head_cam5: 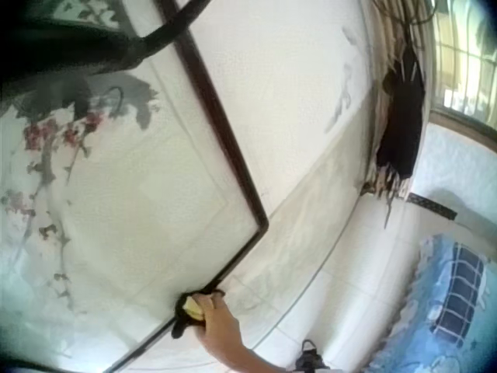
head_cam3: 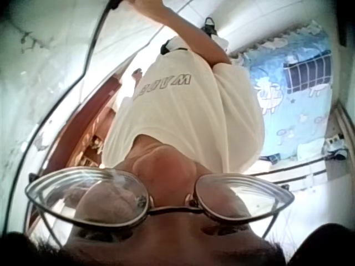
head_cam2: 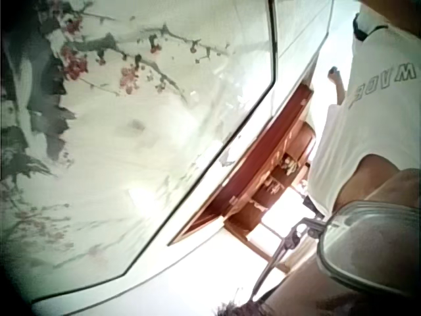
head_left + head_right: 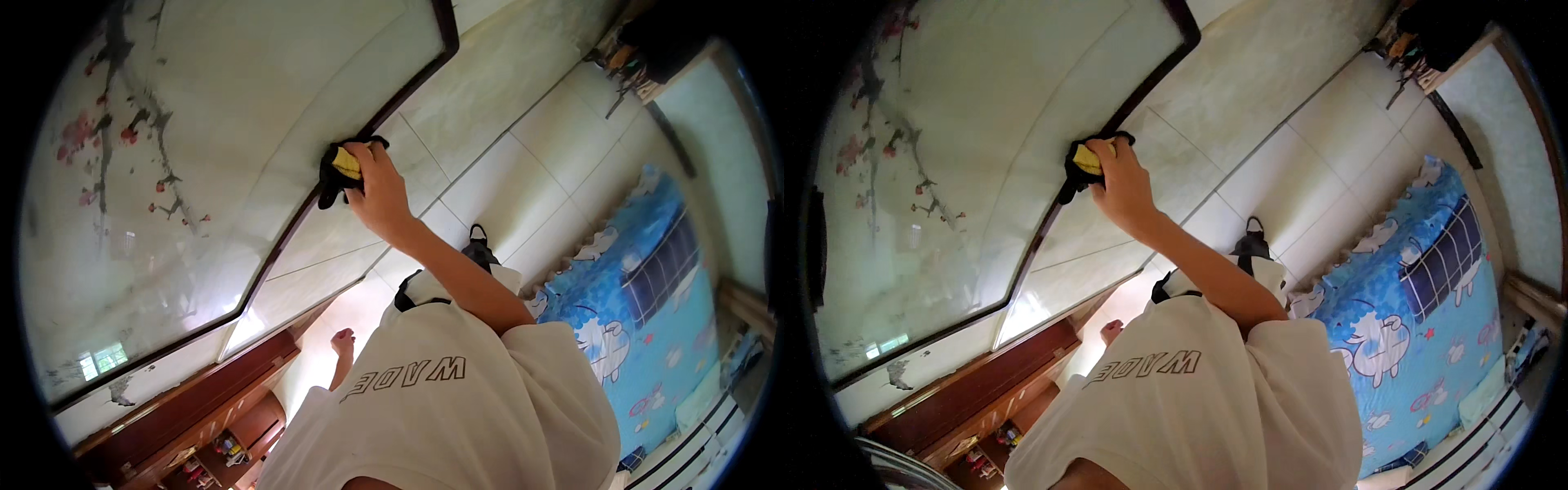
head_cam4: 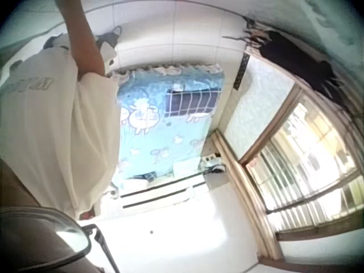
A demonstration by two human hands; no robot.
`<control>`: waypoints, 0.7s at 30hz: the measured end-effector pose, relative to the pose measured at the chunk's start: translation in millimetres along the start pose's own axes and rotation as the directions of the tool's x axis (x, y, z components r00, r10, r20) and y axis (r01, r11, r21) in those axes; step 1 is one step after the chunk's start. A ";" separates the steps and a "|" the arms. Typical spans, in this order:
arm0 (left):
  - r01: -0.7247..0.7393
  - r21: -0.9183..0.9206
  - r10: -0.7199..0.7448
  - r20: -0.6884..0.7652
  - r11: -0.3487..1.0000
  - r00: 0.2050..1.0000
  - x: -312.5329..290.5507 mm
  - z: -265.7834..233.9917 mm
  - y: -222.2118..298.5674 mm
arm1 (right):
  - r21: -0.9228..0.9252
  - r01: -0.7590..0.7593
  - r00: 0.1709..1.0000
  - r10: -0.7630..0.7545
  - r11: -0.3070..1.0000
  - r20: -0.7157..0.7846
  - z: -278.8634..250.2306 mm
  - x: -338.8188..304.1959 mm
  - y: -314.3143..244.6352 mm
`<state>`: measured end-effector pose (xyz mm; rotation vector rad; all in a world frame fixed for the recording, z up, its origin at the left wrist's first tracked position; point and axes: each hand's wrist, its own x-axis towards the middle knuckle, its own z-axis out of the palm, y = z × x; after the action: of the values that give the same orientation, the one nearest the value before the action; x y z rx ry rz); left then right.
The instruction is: The person wipes the top and side edges of a wooden door frame with a yellow cloth. They then clean the glass surface and the wooden frame of a large wall-mounted picture using the cloth.
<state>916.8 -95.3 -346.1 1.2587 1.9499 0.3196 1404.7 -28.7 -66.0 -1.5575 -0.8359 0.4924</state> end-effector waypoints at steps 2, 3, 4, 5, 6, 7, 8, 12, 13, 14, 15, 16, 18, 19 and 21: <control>0.004 -0.056 -0.005 -0.027 0.998 1.000 14.0 -17.0 1.3 | -0.122 0.177 0.964 -0.197 0.976 -0.178 -13.5 16.6 12.3; -0.021 -0.066 0.018 -0.043 0.998 0.999 18.4 -22.8 5.0 | 0.009 0.136 0.972 -0.132 0.991 -0.193 -26.8 30.4 25.8; 0.037 -0.124 -0.044 -0.050 0.992 0.998 18.1 -23.2 7.8 | -0.008 0.156 0.947 -0.152 0.988 -0.283 -38.6 45.8 36.8; 0.085 -0.138 -0.096 -0.074 0.987 0.993 12.2 -16.8 17.0 | -0.034 0.150 0.918 -0.152 0.988 -0.367 -55.8 62.2 40.4; 0.085 -0.121 -0.095 -0.083 0.989 0.992 6.4 -16.3 19.3 | -0.003 0.164 0.903 -0.152 0.986 -0.403 -74.5 82.1 45.6; 0.088 -0.105 -0.097 -0.089 0.991 0.991 2.7 -13.2 17.7 | 0.076 0.136 0.926 -0.100 0.988 -0.365 -90.6 98.7 46.9; 0.088 -0.091 -0.097 -0.107 0.992 0.989 -5.1 -8.1 13.4 | 0.080 0.138 0.924 -0.099 0.987 -0.370 -90.5 98.2 46.1; 0.146 -0.019 -0.148 -0.118 0.989 0.982 -53.0 12.9 -9.7 | 0.012 0.193 0.938 -0.181 0.981 -0.295 -48.0 61.2 44.2; 0.177 -0.022 -0.179 -0.110 0.984 0.978 -72.4 24.0 -16.6 | 0.013 0.148 0.975 -0.144 0.989 -0.171 -42.3 41.2 26.1; 0.205 -0.058 -0.210 -0.101 0.977 0.972 -84.5 23.9 -23.9 | 0.029 0.146 0.979 -0.140 0.989 -0.146 -43.3 41.2 26.6; 0.232 -0.095 -0.241 -0.090 0.968 0.966 -93.9 24.6 -30.5 | 0.044 0.144 0.983 -0.138 0.989 -0.120 -44.8 43.2 30.5; 0.227 -0.110 -0.238 -0.100 0.968 0.966 -101.4 25.3 -36.0 | 0.058 0.142 0.986 -0.136 0.988 -0.097 -46.4 45.3 36.4; 0.205 -0.124 -0.220 -0.120 0.971 0.968 -106.6 23.3 -42.0 | 0.017 0.201 0.958 -0.193 0.979 -0.213 -58.0 63.1 57.8; 0.208 -0.145 -0.227 -0.132 0.967 0.965 -111.3 23.9 -44.8 | 0.039 0.205 0.953 -0.191 0.978 -0.235 -64.8 73.8 66.3; 0.222 -0.197 -0.254 -0.153 0.955 0.955 -126.7 30.0 -57.5 | 0.001 0.135 0.954 -0.130 0.991 -0.272 -84.4 89.3 53.5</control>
<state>926.6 -237.2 -339.5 0.8931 2.1456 0.4839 1536.1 -18.1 -90.1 -1.4983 -0.7149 0.1828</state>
